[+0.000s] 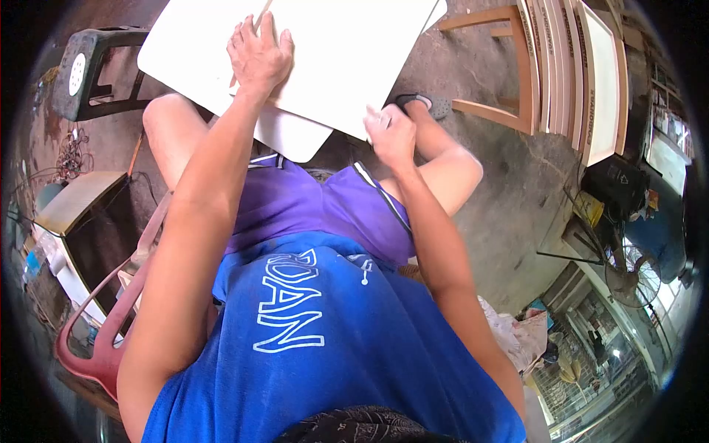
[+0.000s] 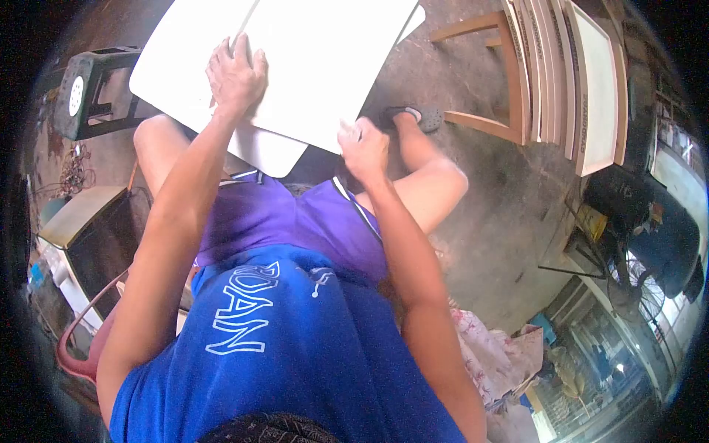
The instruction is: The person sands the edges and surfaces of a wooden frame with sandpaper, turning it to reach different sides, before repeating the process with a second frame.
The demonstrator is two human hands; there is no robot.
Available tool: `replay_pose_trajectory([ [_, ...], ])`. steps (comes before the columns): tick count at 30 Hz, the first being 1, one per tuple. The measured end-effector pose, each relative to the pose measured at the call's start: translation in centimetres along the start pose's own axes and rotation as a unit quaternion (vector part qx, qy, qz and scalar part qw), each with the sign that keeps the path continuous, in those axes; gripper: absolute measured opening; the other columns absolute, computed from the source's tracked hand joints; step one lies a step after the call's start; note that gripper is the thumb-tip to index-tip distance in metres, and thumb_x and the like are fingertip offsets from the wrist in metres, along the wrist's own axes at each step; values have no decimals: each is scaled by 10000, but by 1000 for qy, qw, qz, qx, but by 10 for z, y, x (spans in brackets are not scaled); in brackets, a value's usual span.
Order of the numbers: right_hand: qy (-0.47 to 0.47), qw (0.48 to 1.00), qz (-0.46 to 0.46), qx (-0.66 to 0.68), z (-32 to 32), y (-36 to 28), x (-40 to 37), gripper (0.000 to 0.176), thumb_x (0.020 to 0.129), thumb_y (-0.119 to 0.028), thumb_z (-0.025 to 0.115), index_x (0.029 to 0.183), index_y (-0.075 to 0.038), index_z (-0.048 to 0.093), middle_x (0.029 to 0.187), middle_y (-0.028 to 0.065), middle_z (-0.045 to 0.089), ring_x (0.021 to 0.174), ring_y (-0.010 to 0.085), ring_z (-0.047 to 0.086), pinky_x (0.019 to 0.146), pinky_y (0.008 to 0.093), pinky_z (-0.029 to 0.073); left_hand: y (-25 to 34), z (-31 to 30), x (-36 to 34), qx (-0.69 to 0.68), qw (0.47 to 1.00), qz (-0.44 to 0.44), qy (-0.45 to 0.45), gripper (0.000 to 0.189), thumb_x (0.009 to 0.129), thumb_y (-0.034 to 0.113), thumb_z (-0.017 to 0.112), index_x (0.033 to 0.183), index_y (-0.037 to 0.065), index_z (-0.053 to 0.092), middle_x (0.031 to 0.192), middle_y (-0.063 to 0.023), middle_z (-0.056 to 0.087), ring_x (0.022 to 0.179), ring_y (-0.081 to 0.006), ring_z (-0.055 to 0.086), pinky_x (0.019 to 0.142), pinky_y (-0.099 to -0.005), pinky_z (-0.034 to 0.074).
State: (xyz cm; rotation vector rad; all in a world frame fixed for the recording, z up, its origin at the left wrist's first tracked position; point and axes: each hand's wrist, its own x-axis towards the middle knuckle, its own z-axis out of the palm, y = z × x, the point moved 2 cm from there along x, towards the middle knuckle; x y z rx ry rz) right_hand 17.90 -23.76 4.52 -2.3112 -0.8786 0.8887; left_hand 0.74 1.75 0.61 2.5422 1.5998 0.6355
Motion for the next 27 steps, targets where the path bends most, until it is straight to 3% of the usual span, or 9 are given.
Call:
replay_pose_trajectory([
  [2, 14, 997, -79, -9, 10, -4, 8, 315, 858, -312, 788, 894, -11, 698, 769, 230, 711, 756, 391, 735, 713, 477, 554, -6, -4, 17, 26, 999, -4, -29, 624, 1006, 450, 576, 1526, 116, 490, 1557, -272, 425, 1463, -449, 372, 1206, -597, 274],
  [3, -11, 998, -30, -60, -25, 7, -27, 315, 858, -312, 788, 894, -11, 698, 769, 230, 711, 756, 391, 735, 713, 477, 554, 16, 3, -29, -13, 996, -32, -87, 624, 1006, 450, 576, 1526, 116, 490, 1557, -272, 425, 1463, -449, 372, 1206, -597, 274],
  [6, 45, 998, -45, 6, -19, -9, -6, 338, 896, -314, 779, 838, 2, 673, 710, 221, 689, 693, 401, 723, 633, 485, 534, 6, -4, -15, -26, 999, -7, -33, 598, 1008, 425, 579, 1512, 113, 502, 1541, -275, 437, 1448, -453, 387, 1200, -593, 283],
  [9, -13, 992, -112, -55, -6, 0, -12, 301, 877, -264, 768, 829, 13, 662, 724, 237, 678, 703, 385, 721, 648, 467, 541, 4, -5, -4, -3, 999, -13, -39, 586, 1009, 409, 584, 1504, 105, 506, 1524, -275, 451, 1438, -452, 400, 1194, -591, 289],
  [12, -17, 999, -39, -8, -19, -2, 17, 289, 852, -270, 759, 870, 10, 690, 772, 248, 700, 746, 403, 730, 715, 461, 561, 5, -6, -8, -21, 999, -1, -25, 596, 1013, 418, 576, 1508, 96, 502, 1527, -278, 447, 1440, -450, 400, 1192, -597, 292],
  [15, -72, 995, -42, -56, -8, 3, -2, 294, 848, -273, 760, 846, 12, 687, 758, 226, 711, 718, 386, 724, 685, 456, 555, 6, -4, -8, -13, 999, -12, -33, 599, 1005, 420, 582, 1501, 93, 509, 1517, -281, 459, 1438, -454, 403, 1190, -597, 295],
  [20, -24, 1000, 2, 17, -17, 1, -1, 314, 817, -285, 792, 847, 12, 696, 708, 176, 707, 677, 303, 721, 693, 428, 552, 3, -5, -13, -44, 999, -3, -20, 600, 999, 415, 585, 1500, 94, 509, 1522, -285, 458, 1444, -459, 398, 1193, -598, 291],
  [24, -81, 995, 4, -49, -21, -12, -11, 291, 838, -274, 777, 871, 7, 706, 774, 204, 728, 731, 307, 735, 693, 423, 550, 5, -6, -9, -16, 999, -14, -41, 598, 1005, 425, 572, 1507, 105, 506, 1530, -288, 451, 1445, -458, 398, 1193, -591, 292],
  [27, -1, 999, -25, -31, -18, -15, -13, 274, 831, -270, 779, 884, -9, 714, 782, 200, 720, 742, 352, 718, 700, 440, 543, 8, -6, -9, -15, 998, -24, -52, 607, 1006, 434, 565, 1514, 108, 500, 1532, -284, 451, 1450, -457, 393, 1196, -588, 288],
])
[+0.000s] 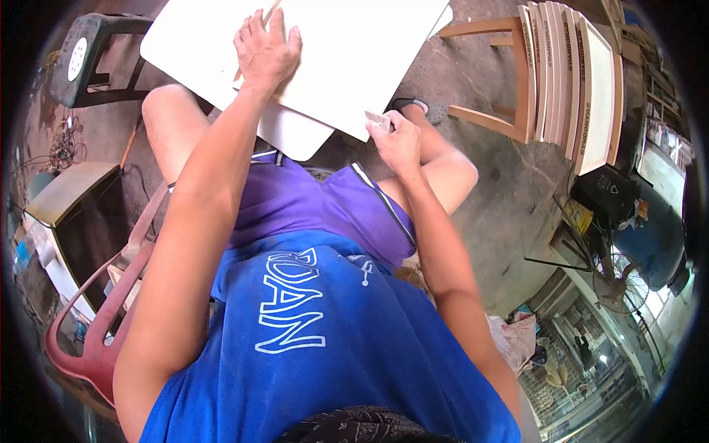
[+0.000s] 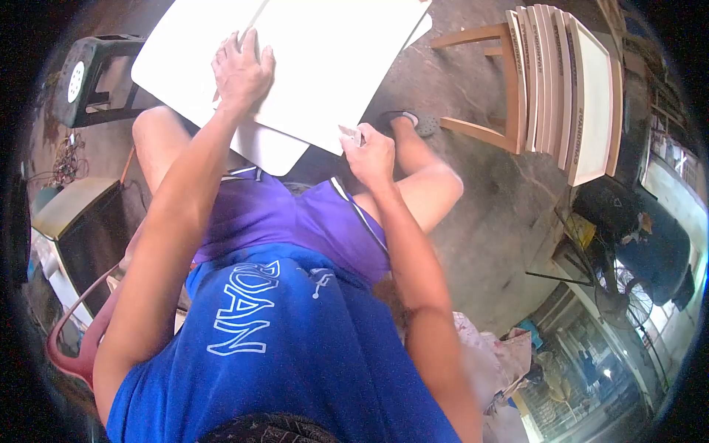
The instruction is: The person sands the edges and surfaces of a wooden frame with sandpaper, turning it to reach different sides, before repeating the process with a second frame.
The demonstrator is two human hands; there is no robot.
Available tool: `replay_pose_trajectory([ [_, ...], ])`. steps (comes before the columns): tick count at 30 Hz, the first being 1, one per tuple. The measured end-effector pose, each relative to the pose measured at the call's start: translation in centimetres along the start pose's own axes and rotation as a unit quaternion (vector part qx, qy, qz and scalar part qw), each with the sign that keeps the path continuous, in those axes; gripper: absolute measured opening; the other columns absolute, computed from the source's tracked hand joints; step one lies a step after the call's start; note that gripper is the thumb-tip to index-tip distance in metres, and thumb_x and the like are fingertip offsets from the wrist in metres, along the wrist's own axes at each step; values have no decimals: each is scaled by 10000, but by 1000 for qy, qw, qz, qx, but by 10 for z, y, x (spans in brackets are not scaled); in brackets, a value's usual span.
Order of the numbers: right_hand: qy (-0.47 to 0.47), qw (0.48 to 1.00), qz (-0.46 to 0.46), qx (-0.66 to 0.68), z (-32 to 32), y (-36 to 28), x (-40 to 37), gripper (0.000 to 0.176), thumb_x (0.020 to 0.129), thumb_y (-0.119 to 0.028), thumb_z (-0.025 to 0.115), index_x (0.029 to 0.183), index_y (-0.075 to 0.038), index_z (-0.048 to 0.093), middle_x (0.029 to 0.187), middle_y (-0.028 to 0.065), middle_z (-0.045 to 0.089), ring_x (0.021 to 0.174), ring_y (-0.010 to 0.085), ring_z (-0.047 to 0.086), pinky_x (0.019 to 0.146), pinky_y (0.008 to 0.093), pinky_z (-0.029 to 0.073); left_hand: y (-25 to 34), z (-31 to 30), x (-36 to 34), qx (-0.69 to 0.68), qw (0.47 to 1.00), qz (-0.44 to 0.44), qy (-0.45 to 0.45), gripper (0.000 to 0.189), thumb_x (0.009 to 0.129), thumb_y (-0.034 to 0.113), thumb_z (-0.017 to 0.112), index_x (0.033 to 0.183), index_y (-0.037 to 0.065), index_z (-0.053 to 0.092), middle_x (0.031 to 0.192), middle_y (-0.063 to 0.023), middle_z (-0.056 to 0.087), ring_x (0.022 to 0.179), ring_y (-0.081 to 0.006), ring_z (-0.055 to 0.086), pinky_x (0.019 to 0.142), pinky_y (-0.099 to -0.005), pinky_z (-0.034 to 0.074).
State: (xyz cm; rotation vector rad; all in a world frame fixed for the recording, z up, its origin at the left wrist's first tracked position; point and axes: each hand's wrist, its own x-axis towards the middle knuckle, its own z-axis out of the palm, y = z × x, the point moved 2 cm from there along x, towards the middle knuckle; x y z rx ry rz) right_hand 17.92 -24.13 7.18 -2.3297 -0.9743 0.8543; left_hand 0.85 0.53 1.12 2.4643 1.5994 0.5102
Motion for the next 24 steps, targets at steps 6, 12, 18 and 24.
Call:
replay_pose_trajectory([
  [6, 15, 980, -163, -114, 26, -10, -35, 197, 880, -146, 715, 1061, -87, 764, 1009, 159, 623, 843, 380, 679, 776, 505, 558, 0, -3, -1, 0, 1000, -8, -4, 625, 1007, 444, 562, 1534, 116, 488, 1550, -274, 438, 1459, -450, 384, 1202, -584, 280],
  [12, -75, 972, -87, -204, 13, -28, -44, 317, 948, -159, 626, 1250, -135, 721, 1076, 165, 621, 937, 390, 688, 779, 533, 556, -5, 3, -1, 3, 1000, 2, 2, 618, 1003, 442, 571, 1523, 116, 503, 1555, -270, 434, 1454, -448, 389, 1203, -579, 282],
  [18, -99, 949, -127, -273, 13, -33, -38, 307, 924, -197, 647, 1213, -126, 720, 1073, 183, 637, 974, 375, 694, 792, 524, 564, -3, 4, 2, -1, 1000, 1, 7, 612, 998, 437, 580, 1511, 110, 512, 1533, -273, 458, 1447, -448, 395, 1197, -575, 293],
  [24, -123, 935, -104, -315, 2, -38, -39, 169, 920, -182, 615, 1016, -86, 716, 972, 173, 676, 826, 387, 729, 734, 533, 577, -6, 4, 3, -9, 1000, 2, 16, 593, 991, 429, 581, 1488, 111, 522, 1520, -270, 472, 1437, -456, 407, 1191, -586, 287],
])
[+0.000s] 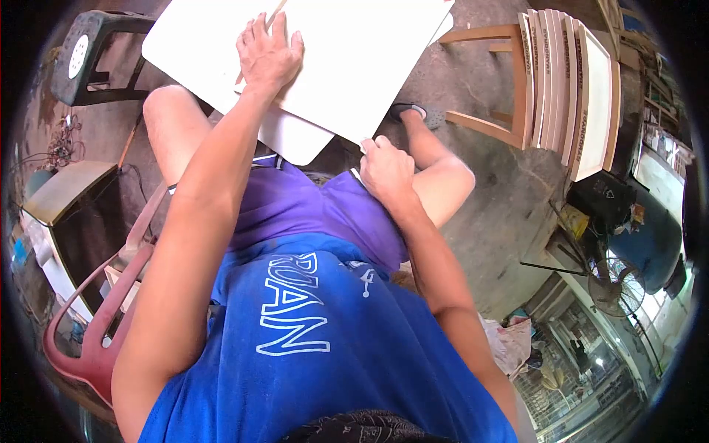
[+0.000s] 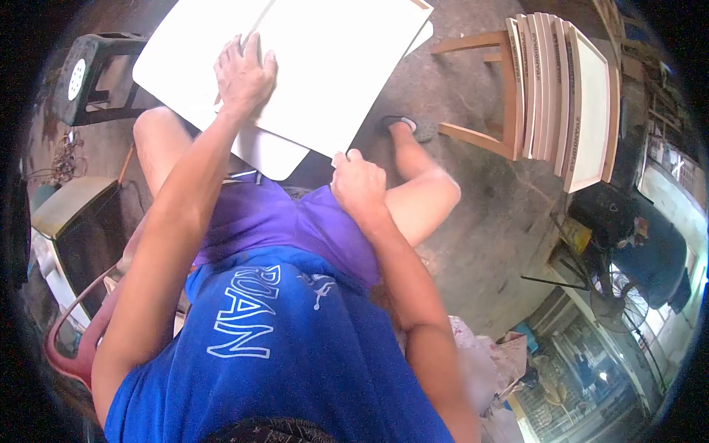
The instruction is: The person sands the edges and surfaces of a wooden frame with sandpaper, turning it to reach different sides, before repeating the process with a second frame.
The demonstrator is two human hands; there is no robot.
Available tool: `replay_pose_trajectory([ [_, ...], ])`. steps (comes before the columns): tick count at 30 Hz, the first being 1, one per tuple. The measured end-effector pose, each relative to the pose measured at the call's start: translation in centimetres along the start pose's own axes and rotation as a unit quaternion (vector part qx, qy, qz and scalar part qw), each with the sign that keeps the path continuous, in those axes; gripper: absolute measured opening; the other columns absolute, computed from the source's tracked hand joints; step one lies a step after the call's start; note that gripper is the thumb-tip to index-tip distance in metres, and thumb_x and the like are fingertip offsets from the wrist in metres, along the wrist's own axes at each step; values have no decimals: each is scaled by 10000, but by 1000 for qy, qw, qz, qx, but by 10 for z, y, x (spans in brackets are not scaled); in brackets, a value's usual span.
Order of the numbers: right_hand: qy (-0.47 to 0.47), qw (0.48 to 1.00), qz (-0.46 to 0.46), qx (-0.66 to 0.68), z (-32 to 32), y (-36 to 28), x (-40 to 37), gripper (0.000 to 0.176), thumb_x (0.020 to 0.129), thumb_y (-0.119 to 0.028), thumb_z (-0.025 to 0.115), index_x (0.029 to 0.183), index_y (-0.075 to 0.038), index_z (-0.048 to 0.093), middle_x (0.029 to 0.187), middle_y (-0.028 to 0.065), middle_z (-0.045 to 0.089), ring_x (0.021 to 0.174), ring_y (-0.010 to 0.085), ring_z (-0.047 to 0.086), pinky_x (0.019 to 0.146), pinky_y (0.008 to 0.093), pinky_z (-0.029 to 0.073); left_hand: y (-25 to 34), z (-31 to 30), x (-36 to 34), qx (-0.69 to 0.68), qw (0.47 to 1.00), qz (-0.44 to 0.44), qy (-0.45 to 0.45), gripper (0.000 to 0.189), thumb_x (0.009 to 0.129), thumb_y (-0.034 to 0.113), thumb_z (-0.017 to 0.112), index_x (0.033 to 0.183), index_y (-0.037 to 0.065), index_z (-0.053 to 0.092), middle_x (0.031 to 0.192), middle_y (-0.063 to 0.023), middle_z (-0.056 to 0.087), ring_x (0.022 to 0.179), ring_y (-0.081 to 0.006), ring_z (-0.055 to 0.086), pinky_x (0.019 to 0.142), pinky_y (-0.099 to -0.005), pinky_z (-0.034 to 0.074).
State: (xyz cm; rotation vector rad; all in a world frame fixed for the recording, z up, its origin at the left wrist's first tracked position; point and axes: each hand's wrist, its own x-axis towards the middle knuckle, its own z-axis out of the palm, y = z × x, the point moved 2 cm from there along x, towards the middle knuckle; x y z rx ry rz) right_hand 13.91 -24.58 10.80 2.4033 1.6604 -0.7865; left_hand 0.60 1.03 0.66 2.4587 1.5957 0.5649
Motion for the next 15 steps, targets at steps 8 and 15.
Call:
replay_pose_trajectory([
  [8, 13, 1000, -1, -16, 8, -7, 4, 192, 937, -173, 581, 919, -47, 724, 951, 190, 738, 785, 406, 742, 706, 532, 580, 2, -4, -2, -2, 1000, -9, -16, 601, 993, 435, 572, 1510, 134, 511, 1539, -267, 454, 1457, -444, 385, 1189, -588, 295],
  [15, 19, 999, 14, 32, 3, -10, 20, 215, 962, -208, 590, 1014, -71, 748, 985, 195, 746, 885, 406, 736, 816, 541, 570, 6, -7, -1, -4, 999, -23, -23, 602, 991, 421, 580, 1507, 120, 504, 1535, -270, 460, 1441, -452, 406, 1192, -587, 296],
])
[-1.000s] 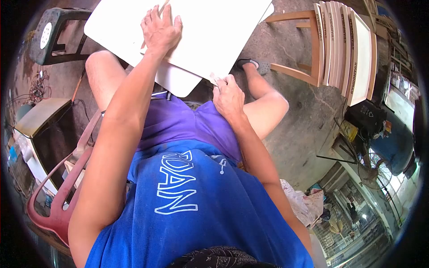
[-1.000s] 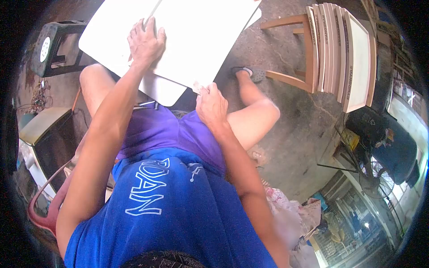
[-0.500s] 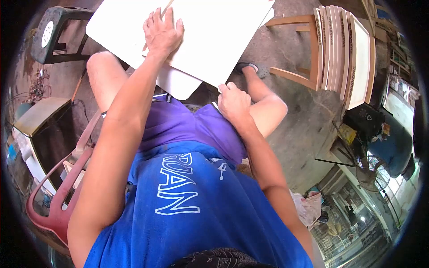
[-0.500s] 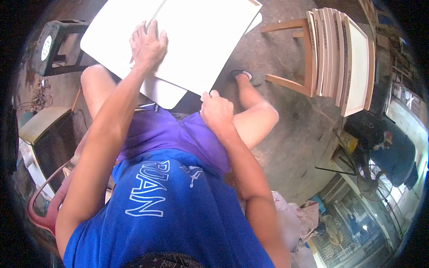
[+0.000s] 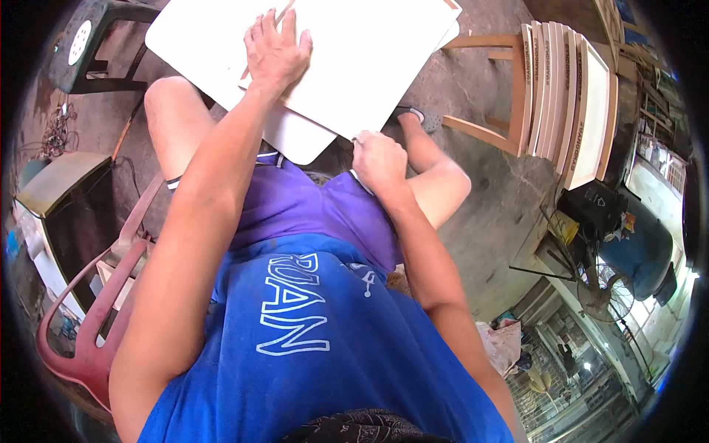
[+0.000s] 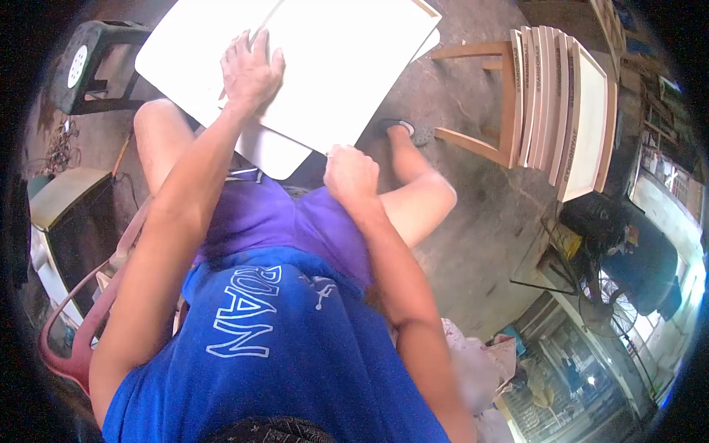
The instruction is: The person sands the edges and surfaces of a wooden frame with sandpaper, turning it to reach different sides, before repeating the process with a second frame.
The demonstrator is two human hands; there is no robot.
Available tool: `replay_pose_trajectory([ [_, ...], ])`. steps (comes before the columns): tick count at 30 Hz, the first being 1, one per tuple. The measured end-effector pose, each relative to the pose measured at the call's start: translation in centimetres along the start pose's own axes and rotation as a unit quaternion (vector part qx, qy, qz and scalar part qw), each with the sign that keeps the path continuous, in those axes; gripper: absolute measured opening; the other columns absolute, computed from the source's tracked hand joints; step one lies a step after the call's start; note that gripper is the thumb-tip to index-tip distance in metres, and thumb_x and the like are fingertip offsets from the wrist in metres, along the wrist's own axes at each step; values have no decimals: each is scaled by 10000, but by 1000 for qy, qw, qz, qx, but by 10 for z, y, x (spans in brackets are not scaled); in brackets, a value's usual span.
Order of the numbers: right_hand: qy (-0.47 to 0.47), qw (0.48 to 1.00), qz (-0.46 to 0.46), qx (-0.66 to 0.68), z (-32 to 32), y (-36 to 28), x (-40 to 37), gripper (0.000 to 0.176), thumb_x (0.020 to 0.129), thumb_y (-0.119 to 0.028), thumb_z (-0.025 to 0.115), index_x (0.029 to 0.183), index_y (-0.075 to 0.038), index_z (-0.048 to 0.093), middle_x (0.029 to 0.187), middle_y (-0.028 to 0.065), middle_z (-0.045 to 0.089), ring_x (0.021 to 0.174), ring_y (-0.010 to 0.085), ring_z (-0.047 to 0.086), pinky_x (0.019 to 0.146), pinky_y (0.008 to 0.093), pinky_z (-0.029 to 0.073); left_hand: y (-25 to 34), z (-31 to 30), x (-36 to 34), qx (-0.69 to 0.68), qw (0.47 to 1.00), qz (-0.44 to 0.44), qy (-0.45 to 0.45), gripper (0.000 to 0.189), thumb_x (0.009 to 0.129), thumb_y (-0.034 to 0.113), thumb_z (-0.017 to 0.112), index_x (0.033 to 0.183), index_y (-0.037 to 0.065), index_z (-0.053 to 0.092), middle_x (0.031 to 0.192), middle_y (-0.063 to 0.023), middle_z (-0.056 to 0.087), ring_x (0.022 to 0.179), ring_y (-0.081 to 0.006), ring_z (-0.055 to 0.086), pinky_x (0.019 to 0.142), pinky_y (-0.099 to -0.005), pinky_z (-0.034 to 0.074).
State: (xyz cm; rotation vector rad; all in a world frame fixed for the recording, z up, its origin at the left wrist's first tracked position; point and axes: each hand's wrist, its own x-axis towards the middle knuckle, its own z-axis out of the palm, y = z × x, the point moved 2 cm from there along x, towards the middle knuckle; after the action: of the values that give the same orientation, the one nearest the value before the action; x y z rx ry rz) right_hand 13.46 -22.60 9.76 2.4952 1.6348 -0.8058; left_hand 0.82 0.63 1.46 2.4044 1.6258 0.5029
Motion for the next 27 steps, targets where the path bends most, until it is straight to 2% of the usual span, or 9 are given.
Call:
replay_pose_trajectory([
  [3, 17, 996, 56, 68, -5, 17, 4, 214, 927, -204, 617, 1061, -95, 743, 1025, 170, 753, 961, 377, 725, 860, 529, 559, -5, 2, 0, -4, 1000, 7, 8, 602, 992, 422, 578, 1507, 119, 505, 1534, -272, 462, 1440, -454, 407, 1195, -585, 294],
  [5, 119, 989, -27, 87, 1, 27, -1, 205, 896, -191, 644, 1038, -89, 751, 999, 160, 751, 954, 367, 713, 840, 514, 563, -2, 1, -4, -12, 1000, 19, 8, 602, 993, 425, 575, 1507, 120, 505, 1534, -272, 462, 1443, -455, 404, 1197, -585, 293],
  [7, 82, 995, -37, -41, 6, 15, -5, 125, 857, -184, 687, 905, -79, 736, 897, 134, 712, 874, 354, 678, 794, 492, 570, -2, 1, -1, -6, 1000, -3, -6, 597, 991, 426, 575, 1501, 120, 515, 1534, -270, 466, 1442, -456, 406, 1197, -582, 294],
  [9, 103, 991, -67, -52, 11, 3, -10, 133, 846, -193, 700, 878, -65, 718, 866, 129, 697, 850, 351, 667, 759, 490, 574, -4, 4, 0, -4, 1000, 6, 9, 594, 991, 426, 576, 1496, 118, 521, 1531, -271, 469, 1439, -456, 409, 1197, -582, 294],
  [11, 96, 993, -49, -43, 13, -2, -14, 160, 862, -200, 682, 908, -54, 730, 883, 141, 709, 852, 361, 686, 744, 504, 576, -10, 9, -2, 2, 1000, 12, 17, 591, 990, 425, 576, 1492, 115, 527, 1527, -273, 472, 1436, -456, 413, 1196, -581, 295],
  [14, 50, 998, 42, -2, 9, -4, -12, 202, 890, -219, 650, 914, -28, 709, 905, 198, 716, 855, 426, 702, 763, 545, 562, -7, 9, 1, 6, 1000, 18, 17, 596, 993, 433, 572, 1495, 116, 524, 1529, -274, 470, 1434, -456, 417, 1196, -581, 294],
  [16, -6, 997, 80, 16, 8, -9, -2, 241, 914, -216, 602, 895, -4, 715, 925, 246, 732, 861, 468, 716, 775, 572, 563, -6, 7, -1, -3, 1000, 15, 17, 604, 993, 432, 575, 1495, 102, 510, 1526, -273, 467, 1429, -462, 428, 1195, -592, 281],
  [22, 0, 995, 91, 31, 1, -5, -2, 268, 913, -211, 585, 875, 2, 742, 906, 297, 727, 862, 493, 716, 793, 576, 571, -8, 9, -1, -1, 1000, 18, 19, 600, 1001, 435, 567, 1499, 104, 512, 1529, -271, 468, 1434, -465, 427, 1198, -593, 280],
  [27, -24, 997, 73, 15, 6, -22, 11, 284, 915, -212, 579, 875, 14, 745, 888, 286, 734, 844, 486, 722, 787, 574, 575, -6, 8, -3, 4, 999, 21, 30, 586, 991, 421, 586, 1485, 110, 538, 1513, -277, 482, 1419, -464, 430, 1180, -584, 310],
])
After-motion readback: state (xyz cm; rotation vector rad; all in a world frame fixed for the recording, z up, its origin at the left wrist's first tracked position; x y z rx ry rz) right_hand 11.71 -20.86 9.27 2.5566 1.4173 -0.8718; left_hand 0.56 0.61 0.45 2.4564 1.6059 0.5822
